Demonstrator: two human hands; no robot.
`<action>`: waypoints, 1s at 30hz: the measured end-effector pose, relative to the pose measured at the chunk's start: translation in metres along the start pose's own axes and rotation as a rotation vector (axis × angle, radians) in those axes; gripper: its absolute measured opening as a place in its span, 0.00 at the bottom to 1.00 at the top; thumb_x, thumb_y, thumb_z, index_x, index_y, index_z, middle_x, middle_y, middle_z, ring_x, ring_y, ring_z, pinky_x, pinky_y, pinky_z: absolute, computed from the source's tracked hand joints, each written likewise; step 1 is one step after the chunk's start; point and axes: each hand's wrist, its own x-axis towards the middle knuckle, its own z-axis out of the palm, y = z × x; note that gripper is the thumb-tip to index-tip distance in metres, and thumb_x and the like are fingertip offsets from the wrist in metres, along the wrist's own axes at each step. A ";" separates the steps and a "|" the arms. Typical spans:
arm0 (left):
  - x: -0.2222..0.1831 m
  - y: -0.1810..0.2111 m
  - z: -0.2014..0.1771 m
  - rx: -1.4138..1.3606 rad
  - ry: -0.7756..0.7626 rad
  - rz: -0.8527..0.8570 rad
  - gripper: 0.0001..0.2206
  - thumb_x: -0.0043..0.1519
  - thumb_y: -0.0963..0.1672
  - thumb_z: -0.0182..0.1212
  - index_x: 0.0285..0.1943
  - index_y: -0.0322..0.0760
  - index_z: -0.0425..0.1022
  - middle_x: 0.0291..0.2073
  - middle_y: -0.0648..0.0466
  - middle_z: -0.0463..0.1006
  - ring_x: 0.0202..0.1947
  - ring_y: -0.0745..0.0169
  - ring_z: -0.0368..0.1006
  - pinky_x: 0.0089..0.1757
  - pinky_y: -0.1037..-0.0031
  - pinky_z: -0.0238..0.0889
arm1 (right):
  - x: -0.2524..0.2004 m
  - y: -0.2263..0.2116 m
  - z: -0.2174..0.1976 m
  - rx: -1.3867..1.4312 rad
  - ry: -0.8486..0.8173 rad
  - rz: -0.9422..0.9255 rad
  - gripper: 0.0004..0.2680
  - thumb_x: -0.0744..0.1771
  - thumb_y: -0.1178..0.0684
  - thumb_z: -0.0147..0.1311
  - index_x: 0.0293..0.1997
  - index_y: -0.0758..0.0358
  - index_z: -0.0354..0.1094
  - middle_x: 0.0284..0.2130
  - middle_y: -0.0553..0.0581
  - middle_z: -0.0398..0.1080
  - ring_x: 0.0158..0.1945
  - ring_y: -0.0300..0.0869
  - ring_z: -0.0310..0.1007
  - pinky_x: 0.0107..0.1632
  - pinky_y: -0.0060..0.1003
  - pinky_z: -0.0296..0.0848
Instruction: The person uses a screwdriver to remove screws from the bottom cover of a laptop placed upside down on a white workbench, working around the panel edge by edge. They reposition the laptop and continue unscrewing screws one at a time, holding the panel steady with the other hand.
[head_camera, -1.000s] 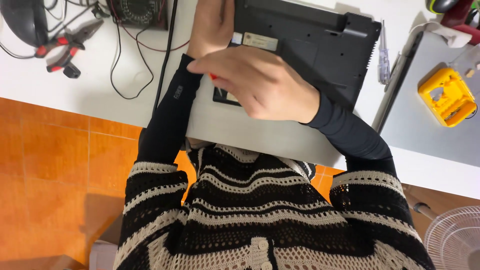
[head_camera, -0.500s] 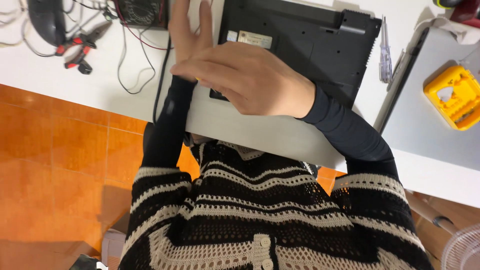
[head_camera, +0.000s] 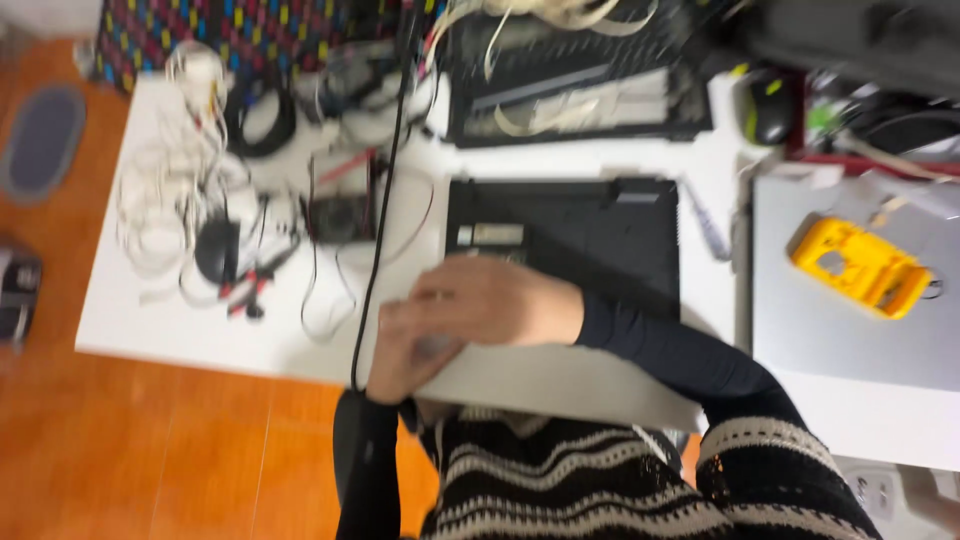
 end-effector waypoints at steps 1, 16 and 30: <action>0.006 0.003 -0.002 0.047 -0.065 -0.031 0.21 0.52 0.47 0.75 0.52 0.37 0.77 0.48 0.43 0.78 0.47 0.36 0.68 0.48 0.57 0.60 | -0.001 0.000 0.003 0.024 0.000 0.009 0.17 0.68 0.61 0.52 0.67 0.53 0.66 0.43 0.57 0.72 0.46 0.50 0.74 0.46 0.42 0.74; 0.010 -0.019 -0.006 -0.098 -0.063 0.086 0.18 0.55 0.45 0.75 0.51 0.38 0.78 0.44 0.52 0.80 0.47 0.51 0.75 0.53 0.62 0.62 | 0.005 0.001 -0.001 0.027 0.033 0.087 0.10 0.69 0.57 0.55 0.57 0.61 0.70 0.54 0.54 0.72 0.47 0.47 0.77 0.48 0.39 0.80; 0.011 -0.011 -0.016 -0.112 -0.116 0.047 0.22 0.59 0.46 0.77 0.60 0.42 0.72 0.51 0.56 0.79 0.50 0.56 0.74 0.57 0.60 0.56 | -0.002 0.020 -0.007 0.030 0.002 0.153 0.08 0.73 0.56 0.56 0.60 0.64 0.71 0.40 0.56 0.73 0.38 0.42 0.74 0.43 0.37 0.76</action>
